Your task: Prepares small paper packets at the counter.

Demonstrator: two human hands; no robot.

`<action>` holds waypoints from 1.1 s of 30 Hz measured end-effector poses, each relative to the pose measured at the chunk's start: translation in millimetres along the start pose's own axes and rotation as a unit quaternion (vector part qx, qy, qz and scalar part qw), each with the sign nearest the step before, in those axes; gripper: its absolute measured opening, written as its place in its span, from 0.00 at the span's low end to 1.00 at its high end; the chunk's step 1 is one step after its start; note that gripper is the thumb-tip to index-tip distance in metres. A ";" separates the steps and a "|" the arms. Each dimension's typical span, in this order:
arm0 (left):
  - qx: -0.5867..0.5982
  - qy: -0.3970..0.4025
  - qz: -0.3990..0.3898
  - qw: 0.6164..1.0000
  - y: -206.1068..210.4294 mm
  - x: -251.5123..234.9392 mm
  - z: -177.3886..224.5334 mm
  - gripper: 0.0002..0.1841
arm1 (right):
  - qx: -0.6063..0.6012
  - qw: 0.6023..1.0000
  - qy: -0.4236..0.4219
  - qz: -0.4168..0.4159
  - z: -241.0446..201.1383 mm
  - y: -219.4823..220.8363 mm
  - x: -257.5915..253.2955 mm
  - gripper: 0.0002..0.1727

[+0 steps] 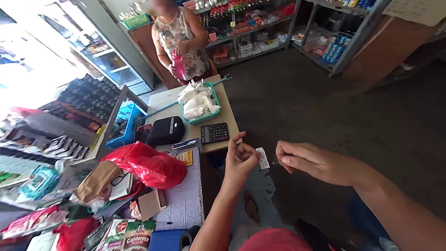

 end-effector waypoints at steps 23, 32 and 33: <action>0.030 -0.059 -0.082 0.994 -39.3 -110.0 -11.4 0.43 | 0.117 0.983 0.128 -0.065 38.0 -50.2 -91.6 0.18; 0.038 -0.059 -0.087 0.994 -40.6 -118.6 -11.8 0.43 | 0.144 0.978 0.137 -0.066 41.0 -54.5 -96.4 0.18; 0.037 -0.059 -0.087 0.994 -40.1 -119.8 -12.8 0.43 | 0.147 0.977 0.137 -0.064 41.7 -55.0 -95.9 0.18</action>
Point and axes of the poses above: each hand's wrist, its own x-axis away from the middle knuckle, its own y-axis out of the palm, z = x × y, the point moved 2 cm from there along -x, towards the middle knuckle, and after that the axes turned 4 degrees about -x, right-handed, at the moved point
